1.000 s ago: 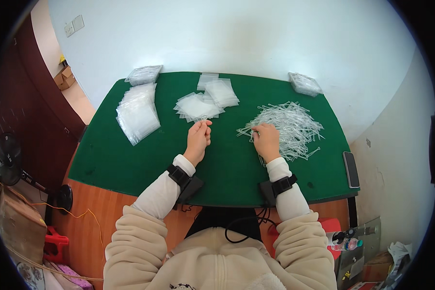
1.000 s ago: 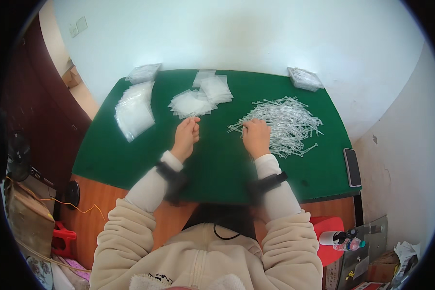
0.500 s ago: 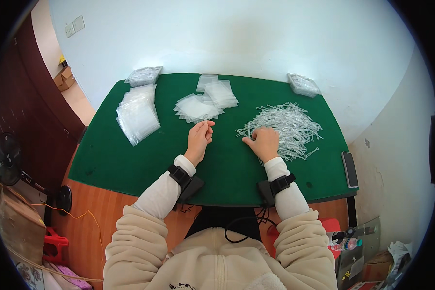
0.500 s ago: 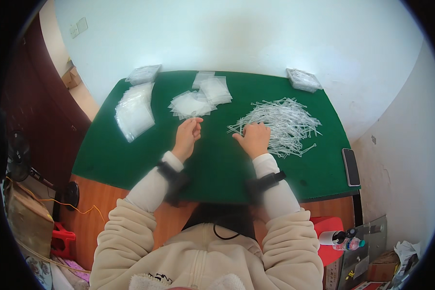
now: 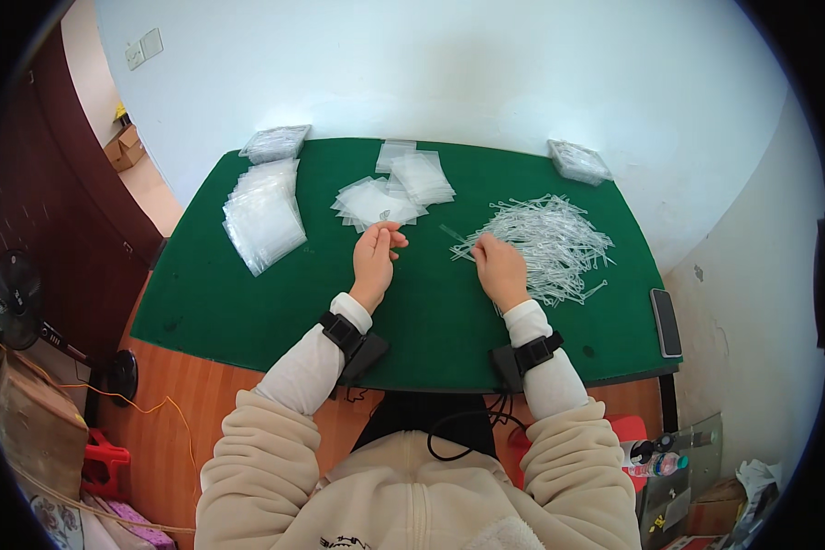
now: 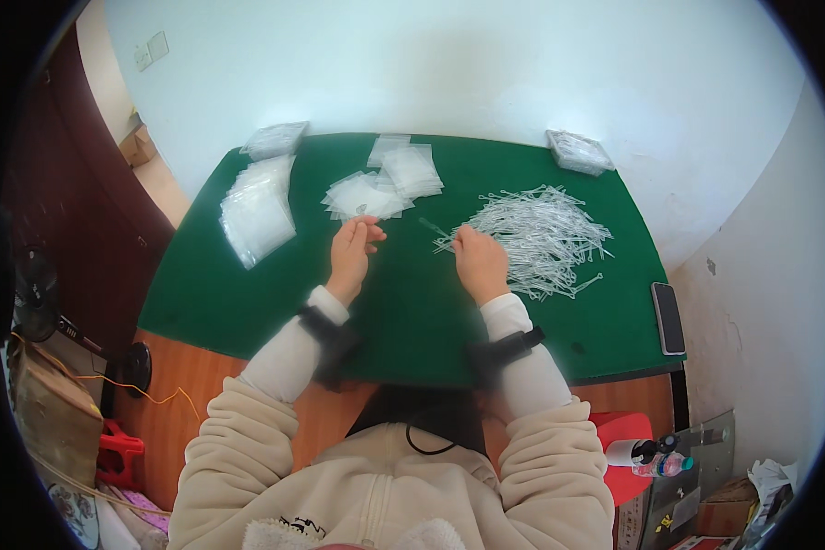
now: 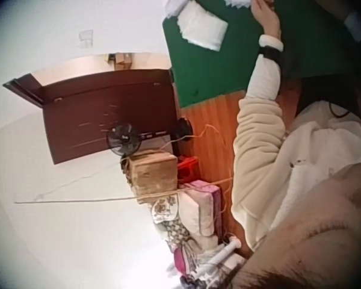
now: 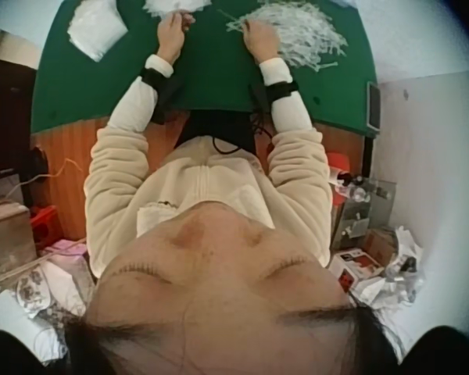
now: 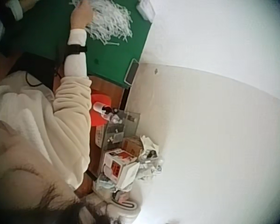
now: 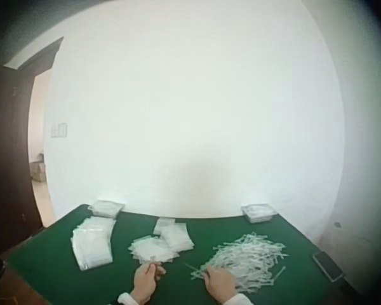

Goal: Packaging small white plastic items into clear sealable bags at a workstation.

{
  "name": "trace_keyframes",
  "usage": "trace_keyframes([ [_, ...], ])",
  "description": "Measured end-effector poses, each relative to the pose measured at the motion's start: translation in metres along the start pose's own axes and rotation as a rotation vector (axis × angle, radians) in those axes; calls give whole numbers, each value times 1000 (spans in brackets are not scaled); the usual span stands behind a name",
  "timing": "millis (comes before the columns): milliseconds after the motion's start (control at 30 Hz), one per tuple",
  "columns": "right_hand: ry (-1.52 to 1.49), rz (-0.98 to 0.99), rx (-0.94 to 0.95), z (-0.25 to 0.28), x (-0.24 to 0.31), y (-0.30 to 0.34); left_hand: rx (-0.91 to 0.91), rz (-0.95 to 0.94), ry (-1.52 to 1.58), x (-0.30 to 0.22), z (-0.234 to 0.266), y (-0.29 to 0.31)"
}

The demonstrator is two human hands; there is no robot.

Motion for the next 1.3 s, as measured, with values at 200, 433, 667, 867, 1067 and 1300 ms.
trace_keyframes([
  [200, -488, 298, -79, 14, 35, 3, -6, 31, 0, 2, 0, 1],
  [433, -775, 183, 225, 1, 37, 6, 253, 328, -6, 19, -25, 14],
  [667, -910, 13, 269, -6, 28, 6, 416, 456, 10, 25, -39, 24],
  [867, -903, -15, 157, -1, 22, 4, 469, 519, -6, 26, -43, 29],
  [1067, -935, -45, 105, -1, 20, 4, 554, 579, 53, 21, -51, 37],
  [1300, -884, -42, 56, -1, 17, 4, 597, 615, 102, 21, -56, 41],
])
Point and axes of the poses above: each hand's wrist, its own y-axis away from the middle knuckle, its own z-axis out of the back of the hand, x = y × z, the point moved 7 cm from there along -y, towards the middle knuckle, and after that the axes turned 14 degrees about y, right-handed, at the moved point
